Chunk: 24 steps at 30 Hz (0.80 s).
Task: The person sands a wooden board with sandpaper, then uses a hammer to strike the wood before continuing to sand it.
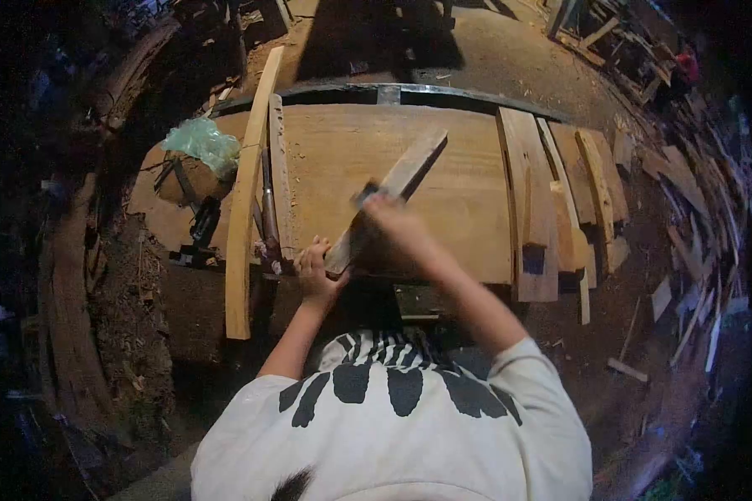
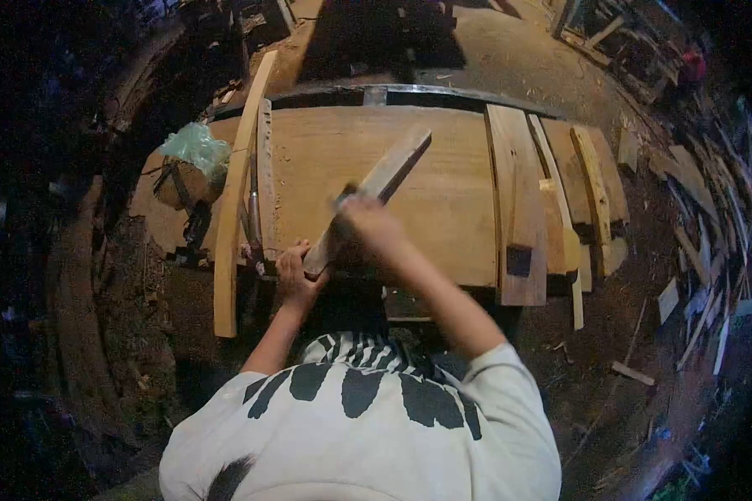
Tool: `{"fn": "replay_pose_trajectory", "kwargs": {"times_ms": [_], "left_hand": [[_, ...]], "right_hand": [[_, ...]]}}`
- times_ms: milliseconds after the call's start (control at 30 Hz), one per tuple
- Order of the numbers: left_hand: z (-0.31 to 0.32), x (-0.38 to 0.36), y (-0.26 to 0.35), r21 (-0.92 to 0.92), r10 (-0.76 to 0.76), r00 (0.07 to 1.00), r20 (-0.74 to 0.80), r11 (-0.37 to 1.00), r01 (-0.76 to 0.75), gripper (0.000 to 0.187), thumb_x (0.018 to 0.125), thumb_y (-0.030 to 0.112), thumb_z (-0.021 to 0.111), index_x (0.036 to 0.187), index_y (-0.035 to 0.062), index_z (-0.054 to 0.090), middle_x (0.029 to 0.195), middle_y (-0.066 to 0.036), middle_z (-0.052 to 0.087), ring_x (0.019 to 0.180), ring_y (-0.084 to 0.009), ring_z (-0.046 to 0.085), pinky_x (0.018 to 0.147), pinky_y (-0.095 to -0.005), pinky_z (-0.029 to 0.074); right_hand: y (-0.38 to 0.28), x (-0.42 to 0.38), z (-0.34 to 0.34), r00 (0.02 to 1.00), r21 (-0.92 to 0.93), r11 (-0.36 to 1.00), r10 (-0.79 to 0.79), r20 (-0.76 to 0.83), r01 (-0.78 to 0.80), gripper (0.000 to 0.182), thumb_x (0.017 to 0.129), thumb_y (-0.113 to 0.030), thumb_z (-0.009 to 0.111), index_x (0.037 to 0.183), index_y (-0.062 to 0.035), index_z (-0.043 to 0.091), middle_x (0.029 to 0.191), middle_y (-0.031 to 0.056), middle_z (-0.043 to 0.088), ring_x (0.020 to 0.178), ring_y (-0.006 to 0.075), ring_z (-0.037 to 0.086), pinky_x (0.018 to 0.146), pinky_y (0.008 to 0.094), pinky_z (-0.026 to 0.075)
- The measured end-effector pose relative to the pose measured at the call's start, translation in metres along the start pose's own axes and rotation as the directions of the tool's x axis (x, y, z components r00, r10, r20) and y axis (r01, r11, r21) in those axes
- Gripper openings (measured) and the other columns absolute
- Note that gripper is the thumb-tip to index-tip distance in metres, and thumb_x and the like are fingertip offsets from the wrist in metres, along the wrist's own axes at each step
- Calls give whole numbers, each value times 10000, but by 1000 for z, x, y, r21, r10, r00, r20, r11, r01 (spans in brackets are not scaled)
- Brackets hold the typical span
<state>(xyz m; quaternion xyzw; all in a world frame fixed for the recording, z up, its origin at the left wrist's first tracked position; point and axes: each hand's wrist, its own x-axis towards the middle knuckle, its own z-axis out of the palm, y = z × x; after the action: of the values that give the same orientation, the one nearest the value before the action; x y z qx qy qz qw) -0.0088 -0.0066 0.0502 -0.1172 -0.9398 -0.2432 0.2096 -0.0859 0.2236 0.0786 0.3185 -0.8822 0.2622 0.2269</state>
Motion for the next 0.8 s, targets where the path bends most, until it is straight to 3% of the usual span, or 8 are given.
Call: {"fn": "replay_pose_trajectory", "kwargs": {"times_ms": [67, 167, 200, 300, 367, 433, 633, 800], "left_hand": [[7, 2, -4, -37, 113, 982, -153, 992, -120, 628, 724, 488, 715, 1147, 62, 528, 1037, -137, 609, 1004, -333, 582, 898, -450, 401], [15, -3, -12, 88, 134, 989, -59, 988, -129, 583, 723, 462, 720, 1123, 80, 534, 995, -132, 597, 940, -327, 583, 836, -457, 428], [1, 6, -2, -196, 37, 999, -2, 980, -37, 509, 740, 435, 700, 1073, 90, 530, 961, -132, 588, 883, -329, 581, 800, -471, 436], [22, 0, -20, -69, 239, 937, -256, 962, -265, 486, 754, 453, 674, 1035, 90, 515, 964, -138, 587, 865, -335, 580, 805, -475, 433], [23, -5, -17, -14, 215, 942, -259, 974, -227, 502, 766, 493, 653, 1010, 81, 502, 976, -151, 588, 890, -339, 584, 820, -485, 430], [12, 3, -5, 71, 263, 919, -295, 965, -253, 487, 824, 461, 604, 1018, 31, 483, 977, -162, 590, 823, -364, 589, 755, -485, 457], [17, 0, -12, 72, 251, 924, -287, 968, -240, 521, 828, 552, 547, 991, 58, 505, 969, -160, 606, 827, -337, 597, 767, -480, 449], [24, -7, -19, 31, 214, 943, -253, 976, -214, 549, 795, 570, 578, 1008, 69, 512, 1016, -166, 598, 932, -353, 583, 815, -492, 427]], "right_hand": [[-60, 4, 0, 926, 188, 969, 84, 367, -163, 535, 755, -146, 610, 1247, 7, 468, 1297, 191, 515, 1235, 330, 470, 1044, 456, 361], [-78, 4, 7, 952, 136, 988, -115, 285, 79, 594, 749, -105, 599, 1315, -30, 437, 1343, 199, 475, 1278, 333, 430, 1077, 410, 341], [-74, 9, 2, 926, 201, 978, -24, 377, -56, 624, 744, -113, 613, 1334, -45, 423, 1358, 192, 463, 1288, 325, 420, 1086, 399, 329], [-7, 15, 14, 909, 234, 906, 271, 316, -352, 399, 928, -231, 473, 1284, -54, 505, 1325, 138, 513, 1255, 265, 459, 1055, 340, 343], [48, 40, -12, 637, 626, 302, 648, 418, -719, 435, 973, -323, 425, 1305, -52, 499, 1374, 150, 471, 1310, 255, 391, 1072, 311, 292], [114, 32, -13, 797, 445, 677, 582, 163, -586, 459, 941, -306, 469, 1332, -64, 476, 1417, 152, 424, 1330, 260, 366, 1083, 325, 286], [128, 42, -2, 875, -269, 858, 475, 95, -437, 521, 854, -192, 508, 1371, -166, 455, 1448, 70, 403, 1354, 240, 337, 1130, 356, 222], [111, 35, -3, 871, -122, 863, 490, -27, -489, 499, 868, -168, 496, 1363, -115, 464, 1434, 86, 423, 1364, 250, 330, 1129, 383, 211]]}}
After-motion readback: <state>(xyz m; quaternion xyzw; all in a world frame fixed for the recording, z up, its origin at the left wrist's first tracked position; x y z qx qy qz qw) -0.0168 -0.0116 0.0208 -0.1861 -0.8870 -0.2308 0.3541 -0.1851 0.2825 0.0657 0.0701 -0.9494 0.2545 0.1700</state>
